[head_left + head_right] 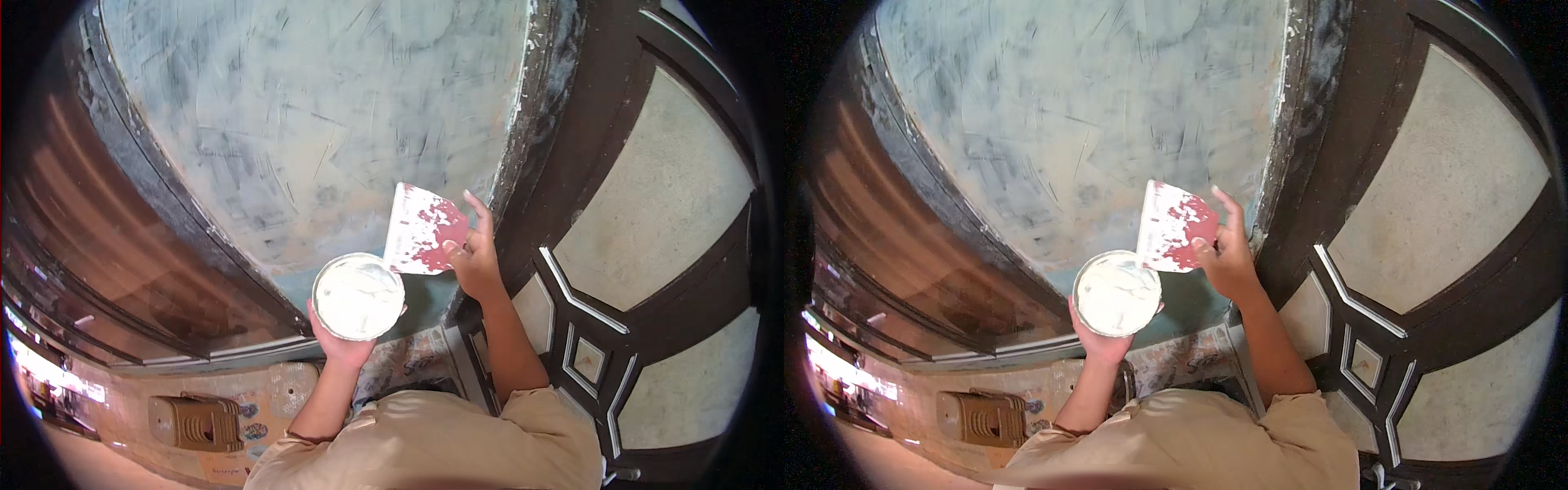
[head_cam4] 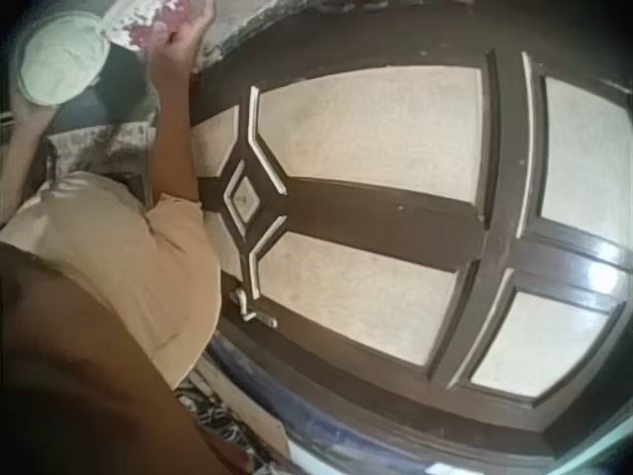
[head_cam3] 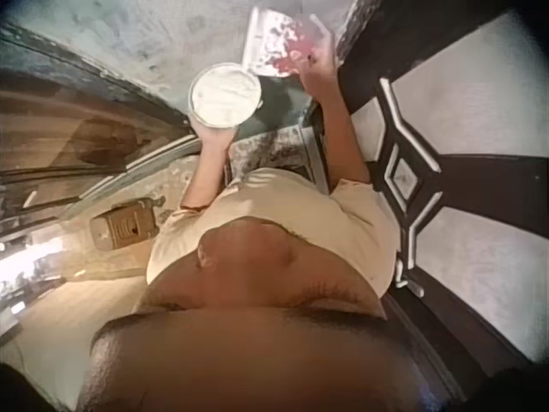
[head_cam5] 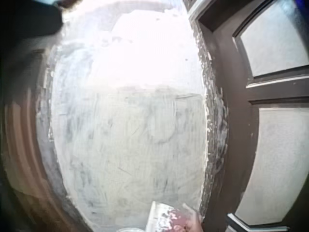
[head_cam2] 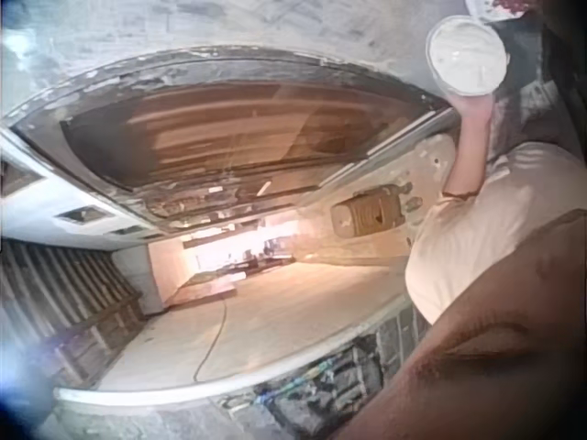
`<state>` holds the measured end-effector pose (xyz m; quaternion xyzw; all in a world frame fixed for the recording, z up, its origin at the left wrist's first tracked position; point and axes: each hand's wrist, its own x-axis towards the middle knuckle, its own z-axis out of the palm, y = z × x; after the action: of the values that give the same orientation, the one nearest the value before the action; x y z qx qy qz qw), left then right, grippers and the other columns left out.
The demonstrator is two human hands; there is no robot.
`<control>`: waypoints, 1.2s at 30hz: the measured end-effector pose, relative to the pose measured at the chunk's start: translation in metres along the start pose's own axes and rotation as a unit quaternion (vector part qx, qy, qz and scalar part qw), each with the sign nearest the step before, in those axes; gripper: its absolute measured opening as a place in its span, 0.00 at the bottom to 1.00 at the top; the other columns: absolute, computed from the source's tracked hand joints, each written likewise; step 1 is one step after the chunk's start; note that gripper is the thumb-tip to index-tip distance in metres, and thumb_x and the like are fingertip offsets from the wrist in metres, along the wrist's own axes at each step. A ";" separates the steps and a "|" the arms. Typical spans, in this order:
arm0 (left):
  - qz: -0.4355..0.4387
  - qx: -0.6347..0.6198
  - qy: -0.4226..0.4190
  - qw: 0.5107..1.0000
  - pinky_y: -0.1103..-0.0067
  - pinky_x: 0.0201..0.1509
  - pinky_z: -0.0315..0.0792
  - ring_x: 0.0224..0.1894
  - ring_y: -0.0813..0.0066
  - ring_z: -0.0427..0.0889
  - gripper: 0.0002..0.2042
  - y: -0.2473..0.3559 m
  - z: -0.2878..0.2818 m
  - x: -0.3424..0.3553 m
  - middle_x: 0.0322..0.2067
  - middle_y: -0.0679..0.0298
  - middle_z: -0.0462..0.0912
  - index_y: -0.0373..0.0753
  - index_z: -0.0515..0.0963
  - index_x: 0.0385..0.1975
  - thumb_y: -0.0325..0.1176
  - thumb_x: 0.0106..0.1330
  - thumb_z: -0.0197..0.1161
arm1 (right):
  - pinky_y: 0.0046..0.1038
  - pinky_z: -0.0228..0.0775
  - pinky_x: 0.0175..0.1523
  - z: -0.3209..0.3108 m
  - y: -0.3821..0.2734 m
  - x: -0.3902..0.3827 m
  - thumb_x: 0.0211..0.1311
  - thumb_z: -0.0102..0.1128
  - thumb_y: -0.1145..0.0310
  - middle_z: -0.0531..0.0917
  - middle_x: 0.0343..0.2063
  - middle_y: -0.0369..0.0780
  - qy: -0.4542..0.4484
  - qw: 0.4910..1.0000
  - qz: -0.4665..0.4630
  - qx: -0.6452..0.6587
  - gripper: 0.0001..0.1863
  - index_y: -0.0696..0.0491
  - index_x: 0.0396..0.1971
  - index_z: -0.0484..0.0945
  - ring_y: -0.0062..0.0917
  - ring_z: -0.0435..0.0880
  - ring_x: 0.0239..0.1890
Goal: The person applies white wall putty to a wall using a putty knife.
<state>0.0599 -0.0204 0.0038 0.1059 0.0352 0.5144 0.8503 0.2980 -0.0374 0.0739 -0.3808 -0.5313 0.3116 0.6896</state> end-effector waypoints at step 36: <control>0.092 -0.017 0.049 0.994 0.56 0.74 0.60 0.70 0.56 0.67 0.39 -0.003 -0.007 0.012 0.70 0.64 0.67 0.49 0.62 0.73 0.69 0.70 0.38 | 0.25 0.73 0.52 0.054 0.035 0.030 0.70 0.53 0.77 0.83 0.46 0.41 -0.221 0.964 0.145 -0.028 0.24 0.60 0.65 0.66 0.19 0.80 0.46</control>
<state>0.0670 -0.0097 -0.0032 0.0688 0.0588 0.5953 0.7984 0.2515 0.0158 0.0670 -0.3948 -0.6183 0.4696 0.4912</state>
